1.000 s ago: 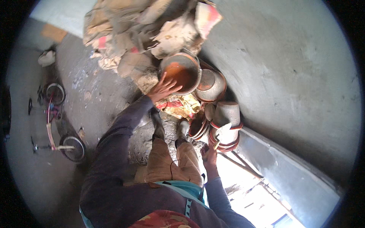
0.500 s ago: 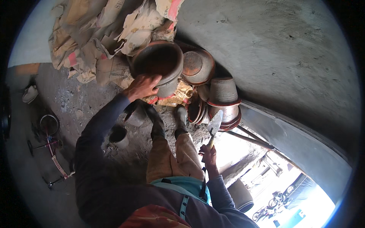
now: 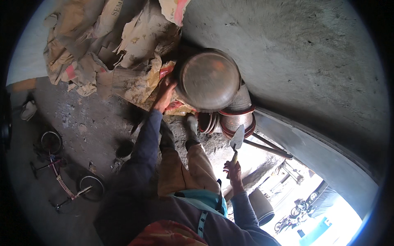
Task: The person uses a pickaxe and trowel to break up and scrape wet concrete on a floor, then rinses the area with a garden hose. They move around the site, handling buckets and a hose while another person works nearby.
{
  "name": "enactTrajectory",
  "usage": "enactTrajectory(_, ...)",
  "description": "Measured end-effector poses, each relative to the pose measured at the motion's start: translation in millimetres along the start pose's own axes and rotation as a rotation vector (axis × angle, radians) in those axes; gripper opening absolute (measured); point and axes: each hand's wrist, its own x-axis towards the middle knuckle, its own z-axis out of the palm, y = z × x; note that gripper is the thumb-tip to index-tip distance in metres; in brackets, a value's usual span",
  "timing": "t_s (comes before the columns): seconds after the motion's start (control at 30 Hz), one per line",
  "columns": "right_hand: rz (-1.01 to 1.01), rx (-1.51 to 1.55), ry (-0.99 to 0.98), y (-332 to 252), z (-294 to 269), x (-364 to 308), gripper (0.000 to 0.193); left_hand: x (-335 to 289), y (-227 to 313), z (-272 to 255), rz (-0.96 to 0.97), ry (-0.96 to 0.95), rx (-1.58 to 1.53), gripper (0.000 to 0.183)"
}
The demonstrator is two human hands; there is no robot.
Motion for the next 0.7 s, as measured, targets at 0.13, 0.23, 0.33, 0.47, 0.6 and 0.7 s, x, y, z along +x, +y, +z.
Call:
enactTrajectory(0.13,-0.016,0.033,0.017,-13.0,-8.8,2.7,0.029,31.0,-33.6,19.1,0.133,0.182,0.133,0.078)
enactTrajectory(0.23,0.008,-0.001,-0.019,-16.9,-7.0,5.8,0.026,34.1,-75.4,68.4,0.37,0.138,0.837,0.078)
enactTrajectory(0.33,0.045,-0.097,-0.019,-16.6,-0.2,13.4,0.025,40.2,-98.2,98.5,0.514,0.176,1.197,0.082)
enactTrajectory(0.47,0.068,-0.294,-0.143,-17.0,4.5,14.6,0.022,17.4,-88.0,89.9,0.431,0.161,1.129,0.08)
enactTrajectory(0.6,-0.045,-0.69,-0.311,-34.5,28.5,12.1,0.026,-54.4,-107.9,20.8,0.36,0.2,0.919,0.073)
enactTrajectory(0.7,-0.245,-1.287,-0.427,-49.4,85.9,13.8,0.033,-148.0,-180.4,-101.5,0.108,0.621,0.611,0.06)
